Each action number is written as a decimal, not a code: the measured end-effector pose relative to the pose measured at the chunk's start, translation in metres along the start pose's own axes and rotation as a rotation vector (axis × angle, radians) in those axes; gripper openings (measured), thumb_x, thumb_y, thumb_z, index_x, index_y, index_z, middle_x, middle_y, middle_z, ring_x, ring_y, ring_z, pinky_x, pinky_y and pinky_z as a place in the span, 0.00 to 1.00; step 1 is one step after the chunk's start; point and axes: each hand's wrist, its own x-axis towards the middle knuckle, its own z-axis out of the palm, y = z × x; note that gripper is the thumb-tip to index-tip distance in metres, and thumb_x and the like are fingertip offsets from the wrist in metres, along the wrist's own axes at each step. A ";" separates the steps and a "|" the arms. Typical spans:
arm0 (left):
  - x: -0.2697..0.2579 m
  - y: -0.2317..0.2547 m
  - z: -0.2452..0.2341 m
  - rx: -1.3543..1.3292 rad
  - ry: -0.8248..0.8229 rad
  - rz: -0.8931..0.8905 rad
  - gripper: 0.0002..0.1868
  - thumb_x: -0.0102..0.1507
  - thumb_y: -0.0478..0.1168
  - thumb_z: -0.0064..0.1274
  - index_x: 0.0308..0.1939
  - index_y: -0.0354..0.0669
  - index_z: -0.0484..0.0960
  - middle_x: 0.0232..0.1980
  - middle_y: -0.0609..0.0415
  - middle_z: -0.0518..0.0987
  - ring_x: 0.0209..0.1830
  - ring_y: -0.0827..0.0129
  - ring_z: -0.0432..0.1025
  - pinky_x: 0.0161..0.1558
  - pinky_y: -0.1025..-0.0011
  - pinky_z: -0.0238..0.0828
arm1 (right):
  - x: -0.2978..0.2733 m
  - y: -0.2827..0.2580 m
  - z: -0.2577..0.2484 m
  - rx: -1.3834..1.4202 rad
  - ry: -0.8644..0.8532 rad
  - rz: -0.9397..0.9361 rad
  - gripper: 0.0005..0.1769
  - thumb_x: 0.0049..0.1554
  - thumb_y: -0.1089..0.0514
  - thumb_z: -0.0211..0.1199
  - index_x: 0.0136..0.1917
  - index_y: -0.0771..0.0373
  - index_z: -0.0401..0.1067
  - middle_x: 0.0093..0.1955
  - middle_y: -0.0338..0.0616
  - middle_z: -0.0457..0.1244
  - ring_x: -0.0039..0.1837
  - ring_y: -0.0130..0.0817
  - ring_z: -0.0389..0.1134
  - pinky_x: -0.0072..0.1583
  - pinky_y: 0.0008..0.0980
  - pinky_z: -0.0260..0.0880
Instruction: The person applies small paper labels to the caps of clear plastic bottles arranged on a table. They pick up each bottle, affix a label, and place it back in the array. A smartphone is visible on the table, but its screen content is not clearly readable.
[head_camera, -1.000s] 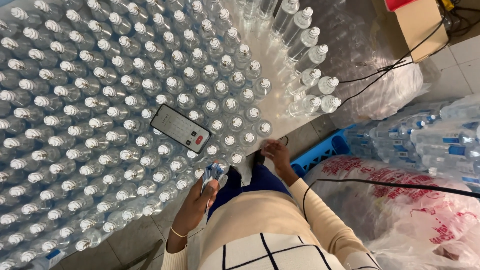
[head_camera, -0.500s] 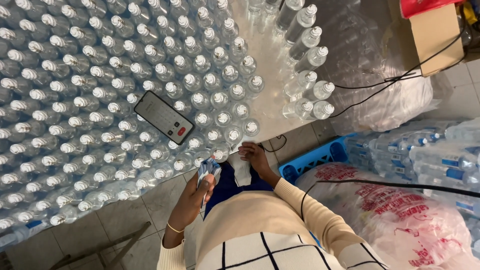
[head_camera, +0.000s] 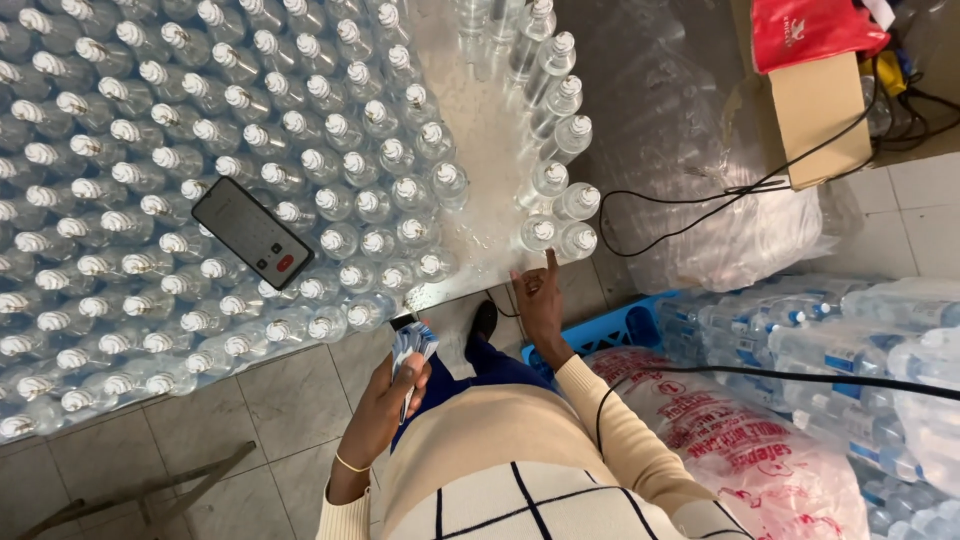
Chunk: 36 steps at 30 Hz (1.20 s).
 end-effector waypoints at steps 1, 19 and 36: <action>0.001 0.000 0.004 0.005 0.006 0.010 0.28 0.73 0.67 0.37 0.36 0.47 0.68 0.31 0.60 0.65 0.25 0.75 0.57 0.31 0.71 0.60 | -0.002 -0.003 -0.005 0.006 0.000 -0.011 0.52 0.67 0.44 0.64 0.90 0.65 0.39 0.50 0.44 0.70 0.49 0.37 0.73 0.49 0.42 0.76; 0.008 0.006 0.005 -0.096 -0.052 0.021 0.40 0.72 0.63 0.37 0.85 0.54 0.62 0.35 0.61 0.65 0.26 0.76 0.55 0.31 0.74 0.58 | 0.068 -0.019 0.026 -0.217 -0.088 0.151 0.50 0.62 0.34 0.66 0.81 0.69 0.52 0.32 0.44 0.68 0.39 0.46 0.74 0.47 0.49 0.74; 0.040 0.025 -0.011 -0.818 -0.433 -0.065 0.25 0.77 0.58 0.45 0.51 0.37 0.82 0.42 0.46 0.81 0.29 0.71 0.78 0.29 0.72 0.76 | -0.010 -0.122 -0.039 -0.126 -0.440 0.063 0.14 0.66 0.49 0.70 0.53 0.63 0.81 0.37 0.50 0.73 0.36 0.35 0.75 0.36 0.32 0.78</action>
